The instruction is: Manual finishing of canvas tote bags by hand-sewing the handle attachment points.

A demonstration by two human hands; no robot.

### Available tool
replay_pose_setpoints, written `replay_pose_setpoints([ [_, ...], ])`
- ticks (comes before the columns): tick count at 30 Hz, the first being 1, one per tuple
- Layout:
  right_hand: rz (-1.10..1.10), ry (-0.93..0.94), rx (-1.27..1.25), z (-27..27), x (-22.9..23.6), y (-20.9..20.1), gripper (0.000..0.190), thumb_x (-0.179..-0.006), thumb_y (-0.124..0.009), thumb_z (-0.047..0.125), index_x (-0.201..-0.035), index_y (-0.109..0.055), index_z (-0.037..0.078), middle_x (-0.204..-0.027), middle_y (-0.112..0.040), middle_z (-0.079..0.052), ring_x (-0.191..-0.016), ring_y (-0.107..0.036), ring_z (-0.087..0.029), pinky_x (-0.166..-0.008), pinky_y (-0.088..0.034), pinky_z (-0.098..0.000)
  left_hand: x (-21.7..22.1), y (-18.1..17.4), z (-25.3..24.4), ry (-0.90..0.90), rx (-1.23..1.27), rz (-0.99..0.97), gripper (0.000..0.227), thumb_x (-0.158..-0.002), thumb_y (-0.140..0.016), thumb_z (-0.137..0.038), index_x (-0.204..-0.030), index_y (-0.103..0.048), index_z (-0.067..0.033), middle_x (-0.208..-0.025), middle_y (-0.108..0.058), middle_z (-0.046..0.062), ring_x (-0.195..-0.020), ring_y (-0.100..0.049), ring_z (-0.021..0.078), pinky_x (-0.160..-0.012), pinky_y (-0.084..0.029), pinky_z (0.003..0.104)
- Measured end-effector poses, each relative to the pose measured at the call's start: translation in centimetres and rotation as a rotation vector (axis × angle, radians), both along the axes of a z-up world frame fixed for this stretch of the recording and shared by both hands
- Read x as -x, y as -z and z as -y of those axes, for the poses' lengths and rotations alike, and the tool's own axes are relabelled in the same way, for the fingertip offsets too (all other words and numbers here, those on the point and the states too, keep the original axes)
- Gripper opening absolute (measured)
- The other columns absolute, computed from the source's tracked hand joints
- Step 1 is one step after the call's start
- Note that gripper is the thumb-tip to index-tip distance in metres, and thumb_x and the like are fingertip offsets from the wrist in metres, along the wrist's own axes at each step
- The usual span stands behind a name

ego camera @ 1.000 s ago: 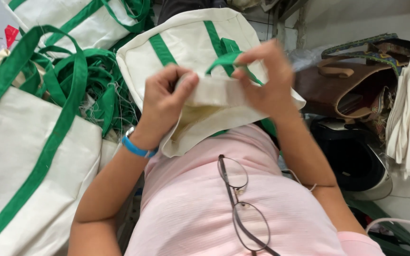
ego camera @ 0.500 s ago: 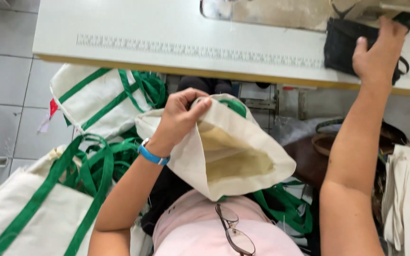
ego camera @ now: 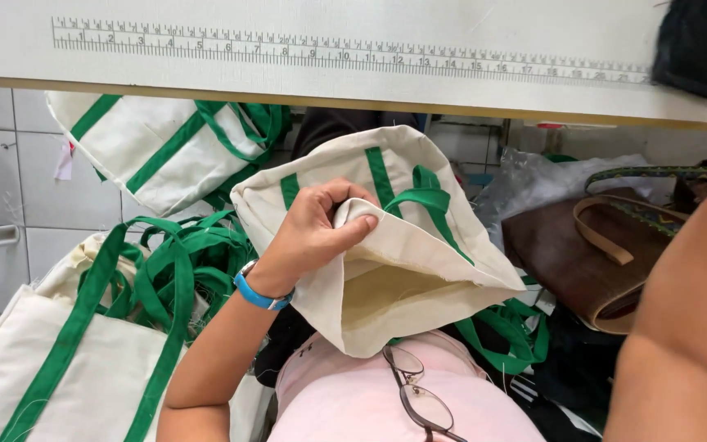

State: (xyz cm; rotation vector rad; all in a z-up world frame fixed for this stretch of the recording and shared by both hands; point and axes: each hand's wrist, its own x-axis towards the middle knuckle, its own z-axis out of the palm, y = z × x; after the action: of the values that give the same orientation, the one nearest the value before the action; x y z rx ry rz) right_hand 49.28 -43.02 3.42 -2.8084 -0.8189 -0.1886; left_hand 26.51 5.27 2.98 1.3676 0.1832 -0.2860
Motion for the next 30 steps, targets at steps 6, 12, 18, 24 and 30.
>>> replay_pose_setpoints([
  [6,-0.359,0.034,-0.225,-16.5,17.5,-3.7,0.022,-0.094,-0.067,0.047,-0.102,-0.071,0.027,-0.077,-0.072,0.01,-0.074,-0.07,-0.019,-0.069,-0.053,-0.0343,0.8,0.3,0.1,0.018,0.089,-0.084,0.016,-0.084,-0.074,-0.007,-0.099,-0.076,0.0005,-0.081,-0.06,0.003,-0.08,-0.054,0.0059,-0.069,-0.049,0.021],
  [12,-0.572,-0.037,-0.393,-24.5,22.4,-0.4,0.026,-0.095,-0.065,0.047,-0.098,-0.066,0.021,-0.054,-0.055,0.004,-0.048,-0.062,-0.019,-0.051,-0.052,-0.0272,2.2,0.2,0.1,0.022,0.155,-0.174,0.017,-0.086,-0.074,-0.005,-0.101,-0.075,0.0027,-0.079,-0.06,0.001,-0.077,-0.055,0.0042,-0.067,-0.049,0.019],
  [18,-0.54,-0.07,-0.34,-25.3,22.3,0.5,0.023,-0.101,-0.058,0.043,-0.1,-0.065,0.022,-0.057,-0.057,0.002,-0.052,-0.065,-0.022,-0.051,-0.052,-0.0304,3.1,0.5,0.1,0.018,0.206,-0.186,0.017,-0.087,-0.076,-0.006,-0.102,-0.075,0.0032,-0.081,-0.061,0.003,-0.079,-0.054,0.007,-0.069,-0.051,0.021],
  [24,-0.486,-0.109,-0.323,-25.7,22.2,-0.5,0.022,-0.104,-0.056,0.04,-0.101,-0.067,0.021,-0.061,-0.059,0.0,-0.057,-0.067,-0.025,-0.053,-0.053,-0.0323,3.6,0.6,0.4,-0.023,0.226,-0.204,0.018,-0.087,-0.077,-0.006,-0.103,-0.074,0.0035,-0.081,-0.061,0.003,-0.082,-0.055,0.007,-0.072,-0.052,0.022],
  [30,-0.456,-0.072,-0.302,-24.8,22.3,0.5,0.025,-0.107,-0.049,0.041,-0.103,-0.068,0.024,-0.064,-0.06,0.001,-0.064,-0.068,-0.025,-0.057,-0.055,-0.0327,4.0,0.7,0.5,-0.018,0.217,-0.21,0.018,-0.086,-0.079,-0.006,-0.101,-0.075,0.0032,-0.081,-0.062,0.005,-0.082,-0.057,0.0093,-0.073,-0.054,0.025],
])
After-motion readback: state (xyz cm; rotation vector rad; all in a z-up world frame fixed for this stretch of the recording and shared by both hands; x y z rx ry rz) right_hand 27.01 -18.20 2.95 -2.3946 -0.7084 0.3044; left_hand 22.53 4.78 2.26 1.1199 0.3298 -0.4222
